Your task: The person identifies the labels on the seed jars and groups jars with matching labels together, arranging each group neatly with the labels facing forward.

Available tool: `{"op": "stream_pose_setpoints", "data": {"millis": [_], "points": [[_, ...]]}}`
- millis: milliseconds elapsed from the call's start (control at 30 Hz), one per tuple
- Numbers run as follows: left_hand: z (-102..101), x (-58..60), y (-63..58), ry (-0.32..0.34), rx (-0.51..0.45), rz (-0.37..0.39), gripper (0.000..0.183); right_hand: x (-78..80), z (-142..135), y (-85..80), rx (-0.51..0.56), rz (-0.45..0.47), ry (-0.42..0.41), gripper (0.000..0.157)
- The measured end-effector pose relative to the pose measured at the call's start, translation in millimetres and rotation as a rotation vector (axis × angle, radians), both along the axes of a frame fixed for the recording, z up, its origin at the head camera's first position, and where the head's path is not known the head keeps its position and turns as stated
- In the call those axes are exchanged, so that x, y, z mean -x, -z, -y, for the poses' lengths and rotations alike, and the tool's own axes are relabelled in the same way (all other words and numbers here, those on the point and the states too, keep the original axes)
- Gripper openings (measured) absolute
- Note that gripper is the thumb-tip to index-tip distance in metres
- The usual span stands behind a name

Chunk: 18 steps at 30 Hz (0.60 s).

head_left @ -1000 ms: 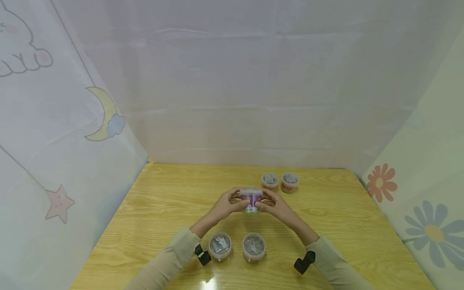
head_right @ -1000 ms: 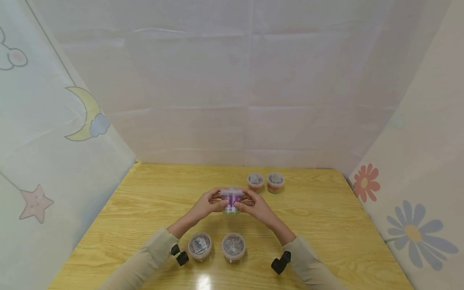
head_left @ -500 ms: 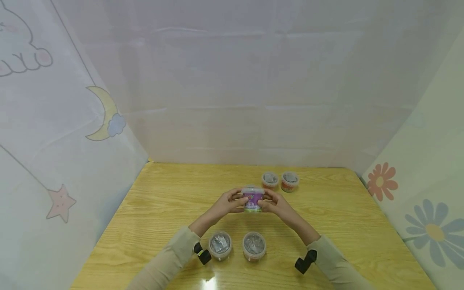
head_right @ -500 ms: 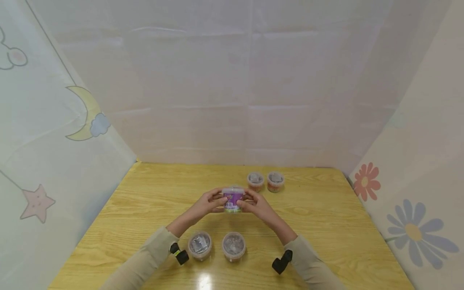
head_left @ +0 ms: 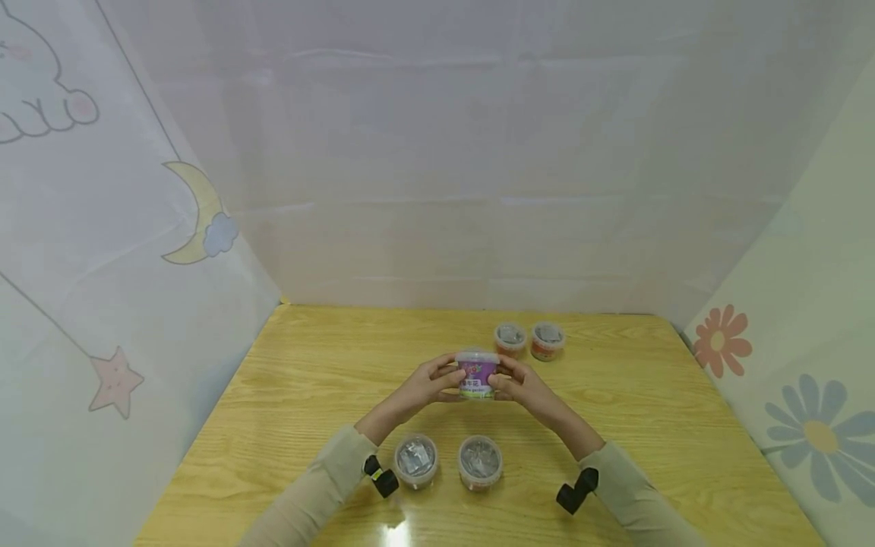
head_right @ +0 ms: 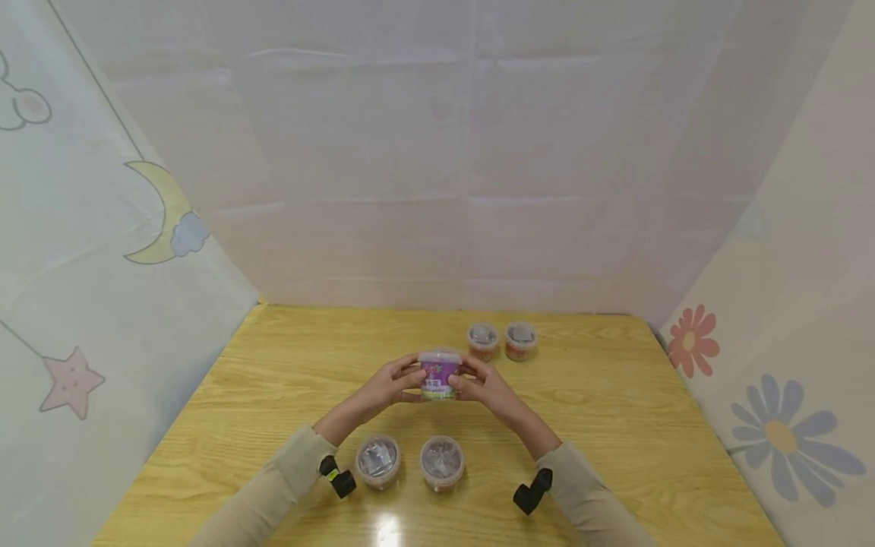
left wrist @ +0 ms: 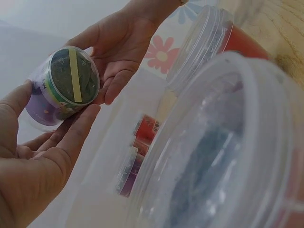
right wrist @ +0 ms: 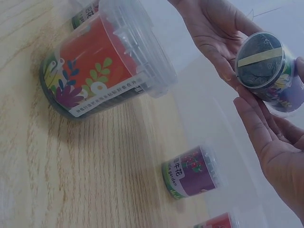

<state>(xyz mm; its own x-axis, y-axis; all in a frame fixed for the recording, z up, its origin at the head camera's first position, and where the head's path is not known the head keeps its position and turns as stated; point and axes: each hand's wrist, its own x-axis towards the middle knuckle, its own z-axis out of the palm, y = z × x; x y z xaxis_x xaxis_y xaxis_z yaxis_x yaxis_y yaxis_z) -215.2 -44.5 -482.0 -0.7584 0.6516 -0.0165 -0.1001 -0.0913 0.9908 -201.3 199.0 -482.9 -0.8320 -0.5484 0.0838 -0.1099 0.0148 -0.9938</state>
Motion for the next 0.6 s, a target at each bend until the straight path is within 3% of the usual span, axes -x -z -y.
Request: {"op": "stream_pose_setpoints", "data": {"millis": [333,600], "points": [[-2.9,2.3,0.6,-0.029,-0.029,0.003,0.050,0.1,-0.7,-1.9,-0.011,0.009,0.004,0.049],[-2.7,1.5,-3.7,-0.119,0.008,-0.027,0.057,3.6,-1.3,-6.4,-0.051,0.023,0.035,0.053]]}}
